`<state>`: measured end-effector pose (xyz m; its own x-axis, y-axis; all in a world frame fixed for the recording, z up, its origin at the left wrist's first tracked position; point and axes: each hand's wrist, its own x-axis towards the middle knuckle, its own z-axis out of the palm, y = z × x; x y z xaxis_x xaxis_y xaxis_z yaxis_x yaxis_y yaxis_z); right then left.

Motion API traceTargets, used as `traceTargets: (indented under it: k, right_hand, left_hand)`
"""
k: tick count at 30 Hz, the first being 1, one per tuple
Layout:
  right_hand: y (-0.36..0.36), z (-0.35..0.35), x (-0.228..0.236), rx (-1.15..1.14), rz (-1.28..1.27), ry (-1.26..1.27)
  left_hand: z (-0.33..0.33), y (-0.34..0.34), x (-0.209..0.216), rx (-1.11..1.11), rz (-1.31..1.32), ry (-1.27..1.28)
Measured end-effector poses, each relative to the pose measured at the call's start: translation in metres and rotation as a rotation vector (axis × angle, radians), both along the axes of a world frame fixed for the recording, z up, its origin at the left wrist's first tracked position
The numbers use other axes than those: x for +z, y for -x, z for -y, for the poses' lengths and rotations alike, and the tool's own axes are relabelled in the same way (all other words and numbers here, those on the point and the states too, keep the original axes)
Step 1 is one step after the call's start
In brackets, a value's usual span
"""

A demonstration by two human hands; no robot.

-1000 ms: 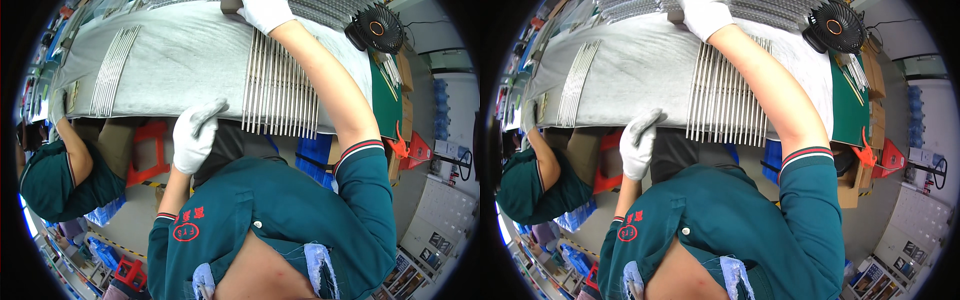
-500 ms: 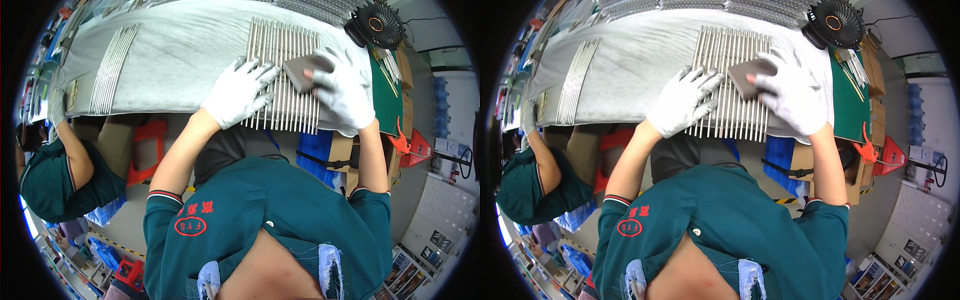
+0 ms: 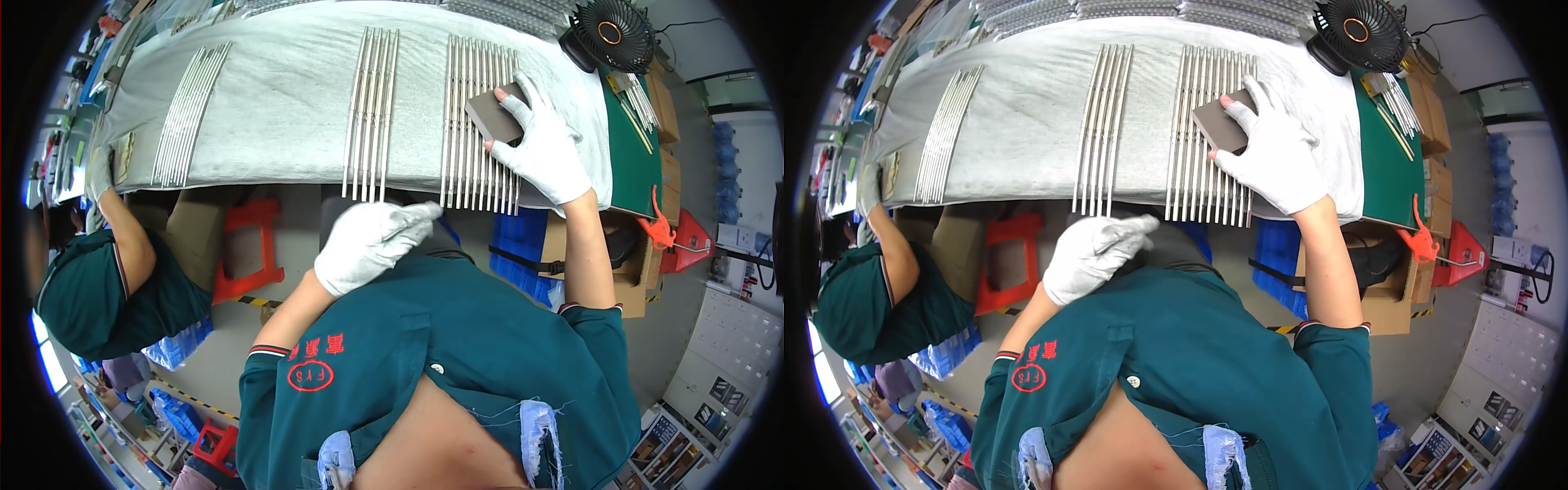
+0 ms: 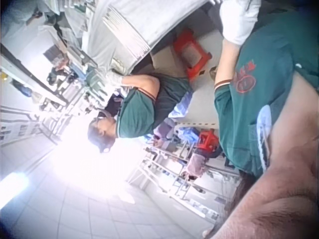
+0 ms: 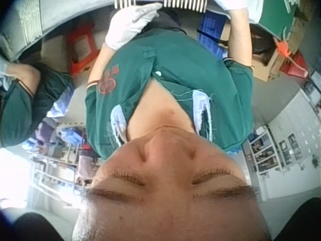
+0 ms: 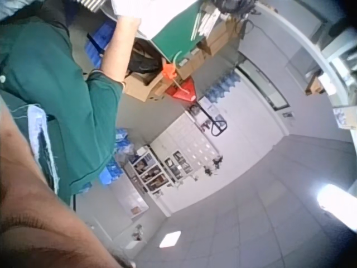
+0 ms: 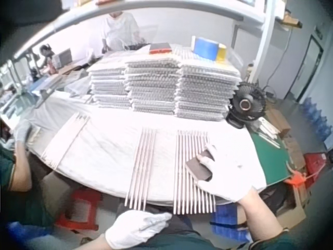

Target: The person arranges multiple metal rods on a cloth-covered table and uses a rectangular sanding block to rub the surfaces of the rods. They repeatedly align the rods, sand them in groups, and occasionally pick up individual rods to sand them one by one before placing them back into the arrangement.

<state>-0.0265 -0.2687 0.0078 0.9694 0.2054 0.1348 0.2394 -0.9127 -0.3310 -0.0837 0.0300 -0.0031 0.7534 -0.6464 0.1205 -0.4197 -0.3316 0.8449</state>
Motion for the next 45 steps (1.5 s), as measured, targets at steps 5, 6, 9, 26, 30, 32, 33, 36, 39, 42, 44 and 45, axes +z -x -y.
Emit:
traceTargets:
  k: [5, 6, 9, 26, 30, 32, 33, 36, 39, 42, 44, 45]
  right_hand:
    - [-0.001, -0.009, 0.004, -0.028, 0.132, -0.043]
    - [-0.001, -0.010, 0.003, -0.018, 0.123, -0.039]
    - [0.002, -0.010, 0.001, -0.004, 0.086, -0.018]
    - [-0.003, -0.003, 0.001, 0.054, 0.025, -0.087]
    - [0.004, -0.006, 0.004, -0.010, 0.023, 0.185]
    - [0.008, -0.009, 0.009, -0.046, 0.013, 0.188]
    - [0.008, -0.012, 0.001, -0.120, -0.015, 0.080]
    - [0.007, -0.016, 0.003, -0.140, 0.004, 0.013]
    - [0.000, -0.008, 0.001, -0.071, 0.134, -0.074]
    - [-0.003, -0.005, 0.001, -0.053, 0.127, -0.020]
    - [-0.001, -0.003, 0.002, -0.037, 0.120, -0.040]
    - [-0.001, -0.004, 0.004, -0.039, 0.100, -0.055]
  left_hand:
    - [0.035, -0.030, 0.019, 0.083, 0.703, -0.501]
    - [0.043, -0.034, 0.005, 0.090, 0.688, -0.547]
    - [0.054, -0.042, -0.017, 0.115, 0.669, -0.584]
    - [0.045, -0.080, 0.065, 0.543, 0.034, 0.301]
    - [0.051, -0.087, 0.055, 0.486, -0.163, 0.566]
    - [0.031, -0.061, 0.060, 0.282, -0.373, 0.565]
    - [0.032, -0.049, 0.056, 0.307, -0.475, 0.438]
    - [0.036, -0.018, 0.032, 0.310, -0.963, 0.202]
    - [0.033, -0.004, -0.026, 0.254, -1.340, 0.426]
    - [0.031, -0.012, -0.056, 0.205, -1.575, 0.662]
    - [0.030, -0.010, -0.061, 0.239, -1.566, 0.670]
    - [0.030, -0.009, -0.063, 0.259, -1.547, 0.656]
